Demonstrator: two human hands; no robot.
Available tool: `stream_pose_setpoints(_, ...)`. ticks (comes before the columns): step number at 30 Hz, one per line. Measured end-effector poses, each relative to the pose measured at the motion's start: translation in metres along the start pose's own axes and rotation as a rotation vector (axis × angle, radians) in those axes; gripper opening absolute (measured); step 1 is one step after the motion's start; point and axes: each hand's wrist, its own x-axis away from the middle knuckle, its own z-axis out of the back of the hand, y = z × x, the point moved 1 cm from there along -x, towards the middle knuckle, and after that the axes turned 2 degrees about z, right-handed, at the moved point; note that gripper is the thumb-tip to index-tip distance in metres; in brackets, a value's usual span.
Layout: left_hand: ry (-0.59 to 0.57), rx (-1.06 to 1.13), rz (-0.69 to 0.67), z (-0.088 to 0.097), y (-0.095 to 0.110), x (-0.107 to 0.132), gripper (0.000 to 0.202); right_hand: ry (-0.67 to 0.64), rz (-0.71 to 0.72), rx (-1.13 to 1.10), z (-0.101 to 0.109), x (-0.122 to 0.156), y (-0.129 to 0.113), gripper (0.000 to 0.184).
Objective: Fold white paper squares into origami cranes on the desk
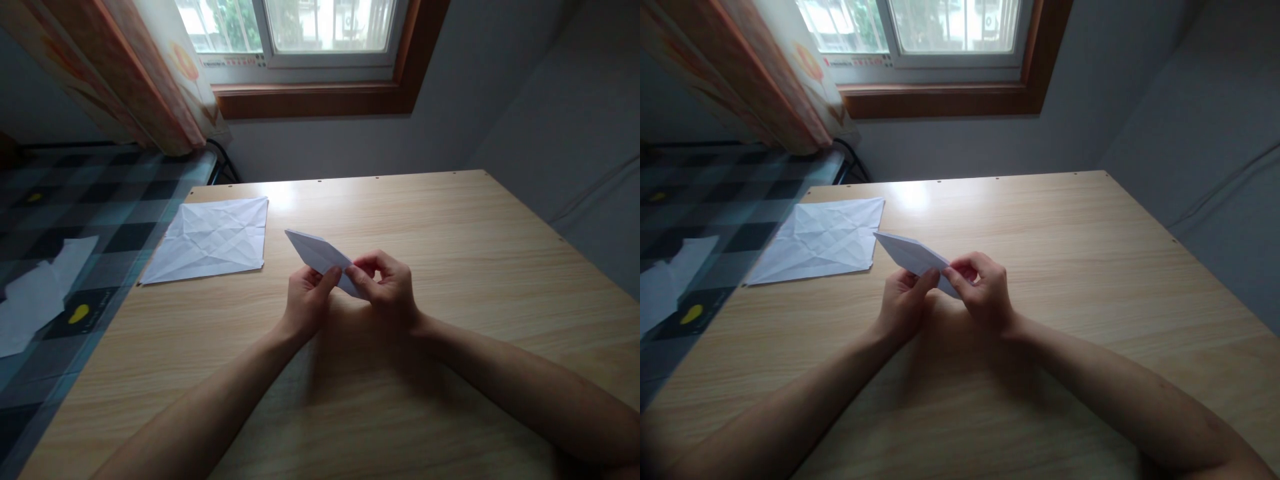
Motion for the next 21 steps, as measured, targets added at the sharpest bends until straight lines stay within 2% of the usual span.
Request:
stream_pose_setpoints(4, 0.011, 0.008, 0.004, 0.000, 0.000, -0.001, 0.028, 0.022, -0.121, -0.120, -0.003, -0.001, 0.010, 0.021)
stream_pose_setpoints(9, 0.041, 0.018, 0.034, 0.000, -0.002, -0.001, 0.026, -0.130, -0.243, -0.264, -0.006, -0.001, 0.015, 0.020)
stream_pose_setpoints(11, 0.042, 0.027, 0.038, 0.001, -0.005, -0.003, 0.025, -0.141, -0.278, -0.284, -0.005, -0.003, 0.013, 0.021)
stream_pose_setpoints(17, 0.106, 0.080, 0.007, 0.008, -0.010, -0.009, 0.029, -0.192, -0.309, -0.299, -0.001, -0.009, 0.012, 0.022)
stream_pose_setpoints(21, 0.088, 0.050, 0.026, 0.007, -0.008, -0.008, 0.030, -0.241, -0.323, -0.391, 0.000, -0.013, 0.016, 0.024)
